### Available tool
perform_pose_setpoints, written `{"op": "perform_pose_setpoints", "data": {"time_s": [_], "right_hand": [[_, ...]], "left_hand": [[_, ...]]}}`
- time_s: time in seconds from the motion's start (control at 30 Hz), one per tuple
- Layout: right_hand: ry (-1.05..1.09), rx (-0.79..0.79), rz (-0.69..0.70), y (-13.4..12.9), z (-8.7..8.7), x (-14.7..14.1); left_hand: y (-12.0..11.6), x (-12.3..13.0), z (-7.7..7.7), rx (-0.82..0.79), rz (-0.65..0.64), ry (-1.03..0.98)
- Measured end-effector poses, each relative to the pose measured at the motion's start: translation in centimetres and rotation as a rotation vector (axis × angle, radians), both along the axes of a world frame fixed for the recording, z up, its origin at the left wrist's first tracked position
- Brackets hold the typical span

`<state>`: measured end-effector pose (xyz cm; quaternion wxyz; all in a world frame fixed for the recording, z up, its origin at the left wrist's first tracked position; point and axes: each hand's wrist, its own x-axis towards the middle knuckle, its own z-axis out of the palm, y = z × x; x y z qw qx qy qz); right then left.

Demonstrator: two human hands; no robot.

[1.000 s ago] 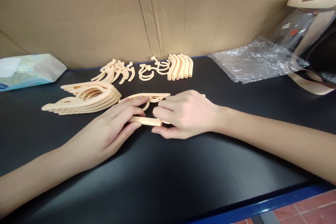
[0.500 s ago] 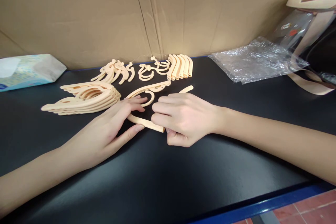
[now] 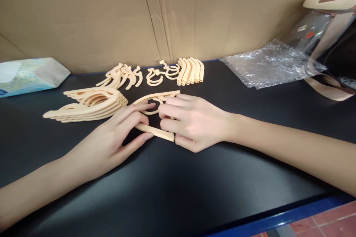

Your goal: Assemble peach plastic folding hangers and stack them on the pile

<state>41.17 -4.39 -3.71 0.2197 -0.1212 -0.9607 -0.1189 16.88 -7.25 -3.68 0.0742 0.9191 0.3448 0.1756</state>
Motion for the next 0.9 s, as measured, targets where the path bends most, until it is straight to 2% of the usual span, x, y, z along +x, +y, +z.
{"op": "perform_pose_setpoints", "data": {"time_s": [0.1,0.2,0.33,0.43,0.53,0.67,0.9], "right_hand": [[0.022,0.042,-0.052,-0.09,-0.01,-0.06],[0.081,0.065,-0.164,-0.11,-0.12,-0.11],[0.083,-0.024,-0.277,0.03,-0.36,-0.07],[0.056,-0.073,-0.313,0.14,-0.43,-0.07],[0.032,-0.128,-0.308,0.23,-0.38,-0.09],[0.007,-0.230,-0.234,0.37,-0.33,-0.05],[-0.009,-0.268,-0.149,0.39,-0.31,0.01]], "left_hand": [[-0.01,0.02,0.03,0.037,-0.015,-0.002],[-0.01,0.05,0.12,0.108,-0.027,0.021],[-0.10,0.10,0.29,0.234,-0.022,0.081],[-0.12,0.16,0.34,0.249,-0.023,0.103],[-0.07,0.19,0.32,0.225,-0.014,0.103],[-0.03,0.14,0.32,0.174,0.004,0.104],[0.06,0.20,0.24,0.111,-0.002,0.062]]}}
